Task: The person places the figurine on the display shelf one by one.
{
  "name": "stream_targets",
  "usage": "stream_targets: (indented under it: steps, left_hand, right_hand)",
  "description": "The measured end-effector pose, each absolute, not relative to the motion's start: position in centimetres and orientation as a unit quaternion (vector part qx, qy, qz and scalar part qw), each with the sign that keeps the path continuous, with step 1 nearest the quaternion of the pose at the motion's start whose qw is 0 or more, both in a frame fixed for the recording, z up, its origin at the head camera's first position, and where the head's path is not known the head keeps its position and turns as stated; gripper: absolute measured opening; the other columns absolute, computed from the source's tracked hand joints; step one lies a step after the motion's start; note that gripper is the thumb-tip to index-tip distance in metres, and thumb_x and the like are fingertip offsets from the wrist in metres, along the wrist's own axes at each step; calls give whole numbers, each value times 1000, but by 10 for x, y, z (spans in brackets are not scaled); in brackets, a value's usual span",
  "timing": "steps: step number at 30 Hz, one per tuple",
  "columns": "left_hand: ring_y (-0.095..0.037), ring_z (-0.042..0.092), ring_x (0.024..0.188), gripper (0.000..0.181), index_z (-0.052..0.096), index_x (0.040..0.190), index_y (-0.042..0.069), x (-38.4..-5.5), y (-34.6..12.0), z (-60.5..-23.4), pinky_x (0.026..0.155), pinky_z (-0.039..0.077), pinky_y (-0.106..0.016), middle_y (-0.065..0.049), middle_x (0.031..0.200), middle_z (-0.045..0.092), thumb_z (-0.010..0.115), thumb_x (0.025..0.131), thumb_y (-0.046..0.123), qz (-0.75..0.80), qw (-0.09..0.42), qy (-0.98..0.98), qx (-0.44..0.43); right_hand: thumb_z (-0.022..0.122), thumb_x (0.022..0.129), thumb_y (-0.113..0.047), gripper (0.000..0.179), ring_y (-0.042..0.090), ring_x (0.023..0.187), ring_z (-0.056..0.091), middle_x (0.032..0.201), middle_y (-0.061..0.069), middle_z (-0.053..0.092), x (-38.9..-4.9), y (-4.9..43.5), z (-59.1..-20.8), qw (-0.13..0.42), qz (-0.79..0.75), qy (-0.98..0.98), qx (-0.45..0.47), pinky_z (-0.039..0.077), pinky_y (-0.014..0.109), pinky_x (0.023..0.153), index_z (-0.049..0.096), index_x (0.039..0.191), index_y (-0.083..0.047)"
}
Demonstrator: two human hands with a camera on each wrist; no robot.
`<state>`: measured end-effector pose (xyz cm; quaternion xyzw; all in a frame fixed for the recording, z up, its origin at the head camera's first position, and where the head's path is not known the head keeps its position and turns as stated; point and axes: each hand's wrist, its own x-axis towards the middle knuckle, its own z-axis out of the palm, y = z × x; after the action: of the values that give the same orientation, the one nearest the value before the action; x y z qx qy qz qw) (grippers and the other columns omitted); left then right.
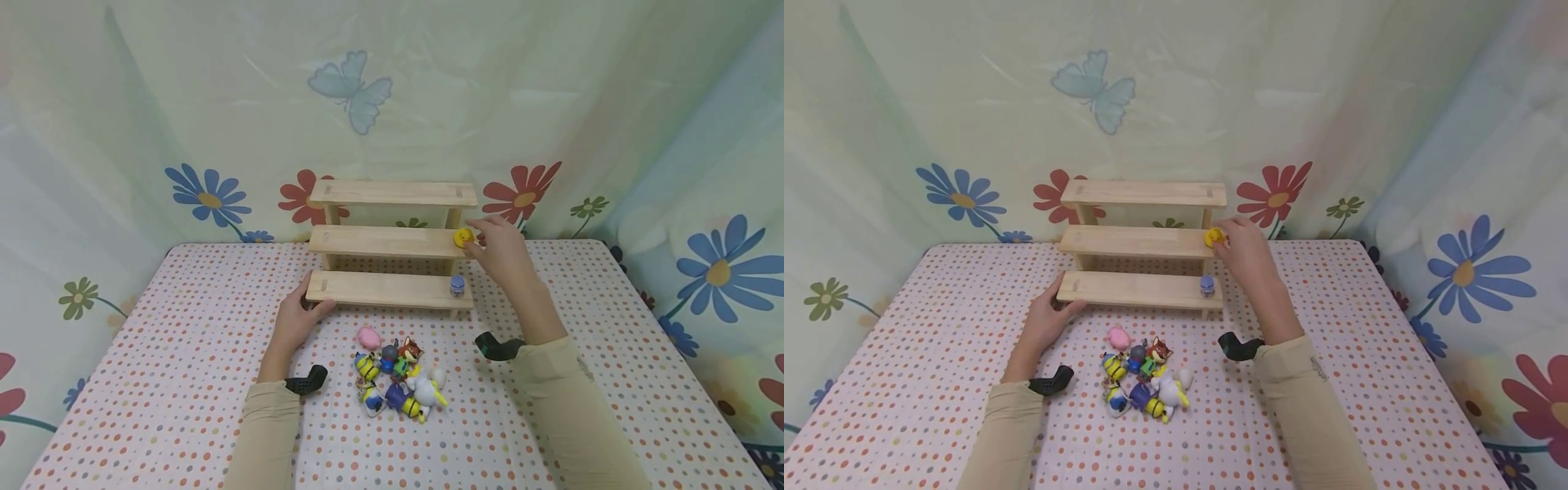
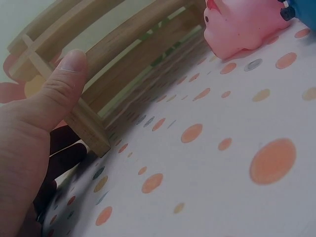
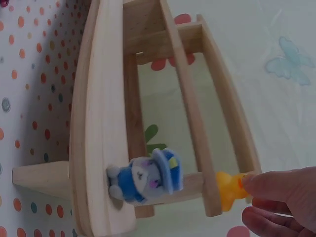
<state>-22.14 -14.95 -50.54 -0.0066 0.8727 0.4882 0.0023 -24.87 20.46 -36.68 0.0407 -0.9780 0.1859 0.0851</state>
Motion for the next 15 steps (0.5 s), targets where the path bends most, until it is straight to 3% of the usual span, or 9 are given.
stream_targets:
  steps: [5,9,12,15]
  left_hand:
    - [-23,30,142,103,22,152,16,-220,-150,-505,117,28,-39,-6,154,33,65,74,67,488,4,873,-4]
    - [-24,30,142,101,22,153,15,-219,-150,-504,117,28,-40,-8,154,33,66,75,64,491,5,871,-2]
    - [-25,31,142,99,22,152,15,-220,-150,-503,117,28,-41,-9,153,34,67,77,60,494,-1,870,1]
    - [-25,32,141,98,23,152,14,-221,-149,-503,116,29,-40,-9,153,35,68,77,59,492,-7,870,5]
  right_hand:
    - [69,87,-11,44,34,102,63,123,18,55,-228,200,-363,120,205,-970,52,56,45,85,58,129,-5]
    - [72,84,-9,35,30,92,66,112,15,61,-204,181,-365,156,213,-956,126,58,40,78,65,119,-4]
    - [72,85,-12,29,23,86,66,105,10,65,-189,163,-373,122,205,-950,200,58,34,74,68,113,-6]
    - [70,87,-18,28,17,87,65,105,7,67,-177,146,-383,22,196,-951,240,57,30,74,69,113,-9]
